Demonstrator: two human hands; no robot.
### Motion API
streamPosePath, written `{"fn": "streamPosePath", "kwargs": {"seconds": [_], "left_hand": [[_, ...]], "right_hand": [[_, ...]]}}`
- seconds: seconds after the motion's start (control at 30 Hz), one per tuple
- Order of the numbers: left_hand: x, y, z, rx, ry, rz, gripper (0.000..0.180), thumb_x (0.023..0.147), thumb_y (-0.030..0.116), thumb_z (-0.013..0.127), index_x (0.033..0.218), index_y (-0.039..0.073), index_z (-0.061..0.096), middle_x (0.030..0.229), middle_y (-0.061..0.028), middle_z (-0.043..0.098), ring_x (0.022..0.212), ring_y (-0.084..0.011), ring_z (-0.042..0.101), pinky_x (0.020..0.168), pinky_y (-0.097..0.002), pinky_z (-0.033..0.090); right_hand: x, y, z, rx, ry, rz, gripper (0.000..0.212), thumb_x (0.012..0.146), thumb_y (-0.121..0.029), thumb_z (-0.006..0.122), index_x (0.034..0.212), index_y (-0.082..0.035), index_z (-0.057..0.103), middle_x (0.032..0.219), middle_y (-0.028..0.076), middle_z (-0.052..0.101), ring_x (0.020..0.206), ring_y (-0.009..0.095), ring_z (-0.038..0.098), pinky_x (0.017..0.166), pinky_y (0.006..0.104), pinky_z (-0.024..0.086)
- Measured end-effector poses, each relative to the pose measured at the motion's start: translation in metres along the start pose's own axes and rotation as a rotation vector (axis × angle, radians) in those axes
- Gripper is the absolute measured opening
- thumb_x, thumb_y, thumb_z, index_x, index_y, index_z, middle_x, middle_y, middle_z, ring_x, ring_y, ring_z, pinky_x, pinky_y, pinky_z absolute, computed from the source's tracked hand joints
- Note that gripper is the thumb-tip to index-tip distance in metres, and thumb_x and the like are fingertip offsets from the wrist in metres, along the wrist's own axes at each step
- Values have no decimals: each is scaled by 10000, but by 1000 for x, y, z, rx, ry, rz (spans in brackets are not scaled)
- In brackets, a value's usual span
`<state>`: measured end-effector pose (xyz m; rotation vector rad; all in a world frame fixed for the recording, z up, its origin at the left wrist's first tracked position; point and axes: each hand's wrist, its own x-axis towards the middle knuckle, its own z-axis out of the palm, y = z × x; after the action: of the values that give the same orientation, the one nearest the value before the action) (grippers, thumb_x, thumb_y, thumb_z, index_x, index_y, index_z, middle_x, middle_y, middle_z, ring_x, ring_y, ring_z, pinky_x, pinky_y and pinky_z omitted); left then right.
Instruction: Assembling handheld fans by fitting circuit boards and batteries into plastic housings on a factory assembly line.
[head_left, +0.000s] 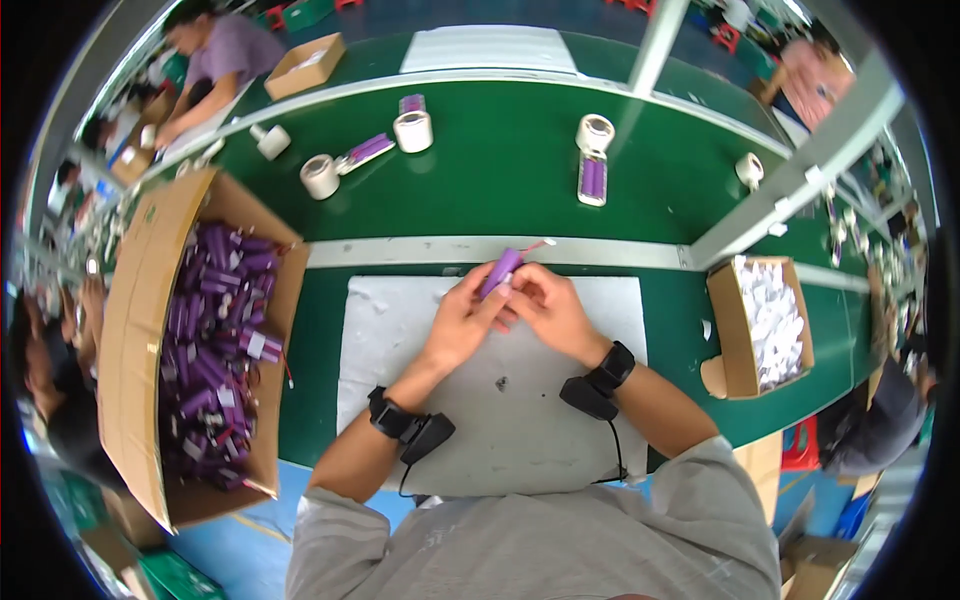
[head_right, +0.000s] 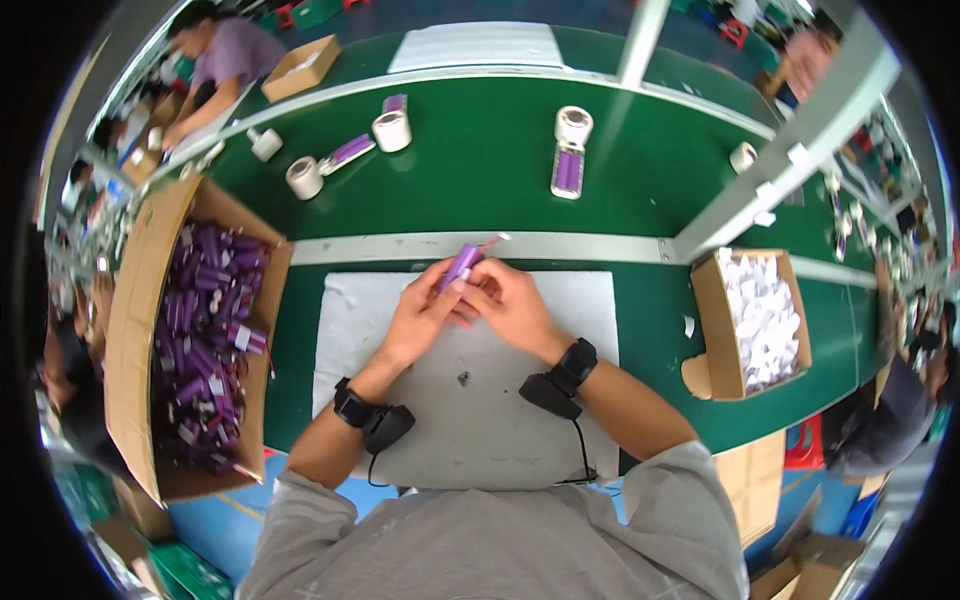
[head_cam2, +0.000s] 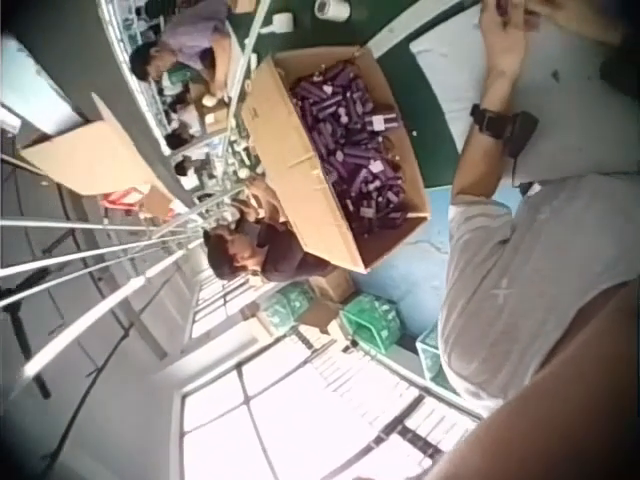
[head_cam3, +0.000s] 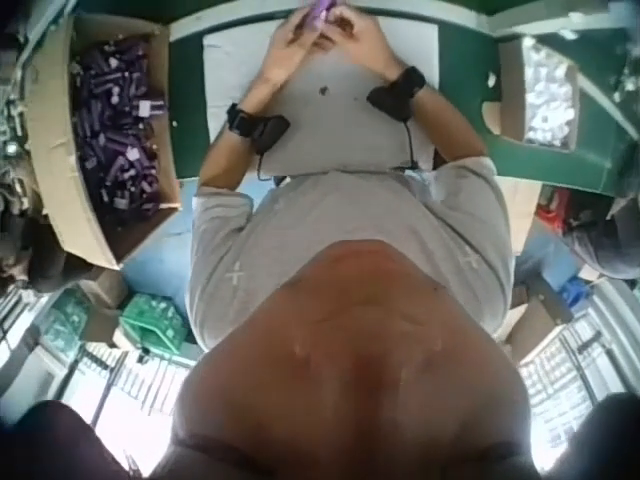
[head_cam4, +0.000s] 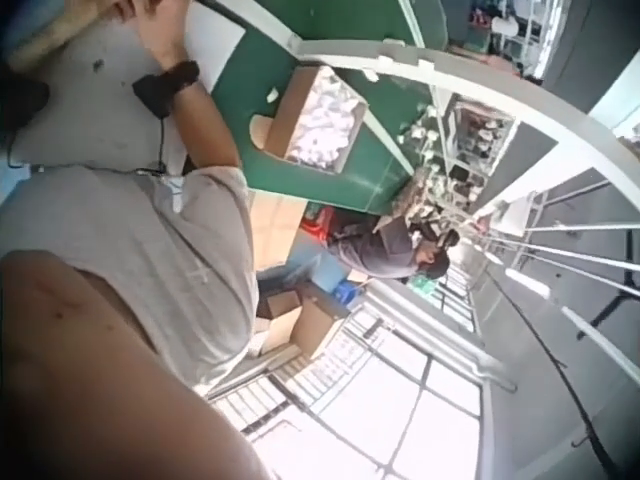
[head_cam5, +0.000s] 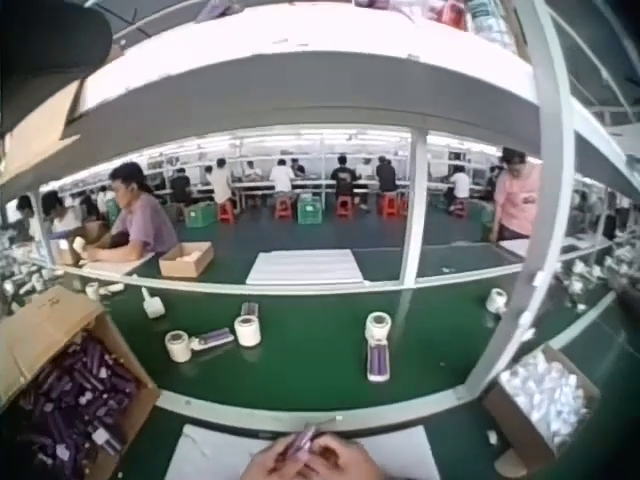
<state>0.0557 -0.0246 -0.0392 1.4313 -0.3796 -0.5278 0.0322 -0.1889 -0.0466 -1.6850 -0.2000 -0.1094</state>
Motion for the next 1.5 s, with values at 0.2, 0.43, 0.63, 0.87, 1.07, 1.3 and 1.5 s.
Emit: {"fn": "streamPosePath", "kwargs": {"seconds": [0.2, 0.43, 0.63, 0.87, 1.07, 1.3, 1.5], "left_hand": [[6, -3, 4, 93, 53, 27, 398, 1000, 186, 500, 1360, 23, 454, 1060, -94, 641, 798, -141, 644, 644, -264, 534], [-4, 11, 3, 153, 149, 89, 380, 1000, 159, 480, 1364, 49, 480, 1021, -48, 593, 734, -84, 536, 611, -222, 451], [-3, 5, 1, 295, 51, 163, 395, 1018, 179, 436, 1394, 60, 452, 1018, -54, 505, 756, -107, 502, 659, -240, 442], [-9, 6, -2, 467, -4, 222, 508, 1026, 322, 397, 1458, 64, 324, 1097, -142, 481, 877, -256, 555, 786, -362, 477], [-9, 2, -3, 626, -32, 281, 645, 1004, 442, 383, 1498, 69, 202, 1171, -200, 438, 991, -395, 536, 879, -451, 450], [-12, 11, 2, 599, -59, 249, 640, 1001, 418, 405, 1497, 66, 204, 1208, -206, 444, 1053, -390, 533, 914, -437, 438], [-5, 9, -3, 518, -39, 305, 621, 1002, 398, 416, 1489, 63, 225, 1225, -207, 468, 1078, -386, 528, 933, -429, 429]], "right_hand": [[-2, -2, -10, -39, 85, -80, 169, 896, -130, 654, 828, -23, 542, 670, 29, 556, 577, 103, 509, 518, 269, 414], [2, 2, -6, -240, -74, -221, 158, 872, -170, 645, 812, -34, 593, 670, 102, 598, 563, 248, 575, 534, 356, 450], [-2, -1, -5, -263, -112, -237, 134, 905, -148, 561, 838, -44, 614, 699, 130, 625, 608, 300, 613, 547, 383, 461], [-3, -7, -1, -171, -144, -93, 133, 910, -108, 522, 918, 7, 588, 713, 140, 615, 596, 264, 599, 548, 354, 452], [-4, -9, -5, -305, -175, -89, 149, 905, -97, 497, 961, 13, 579, 740, 147, 626, 625, 232, 613, 576, 342, 462], [-2, 1, -4, -193, -99, -159, 114, 880, -86, 527, 931, -9, 594, 709, 147, 625, 587, 309, 603, 544, 378, 449], [0, -13, -5, -243, -169, -88, 111, 883, -102, 558, 912, -6, 605, 719, 123, 648, 588, 240, 620, 542, 339, 460]]}}
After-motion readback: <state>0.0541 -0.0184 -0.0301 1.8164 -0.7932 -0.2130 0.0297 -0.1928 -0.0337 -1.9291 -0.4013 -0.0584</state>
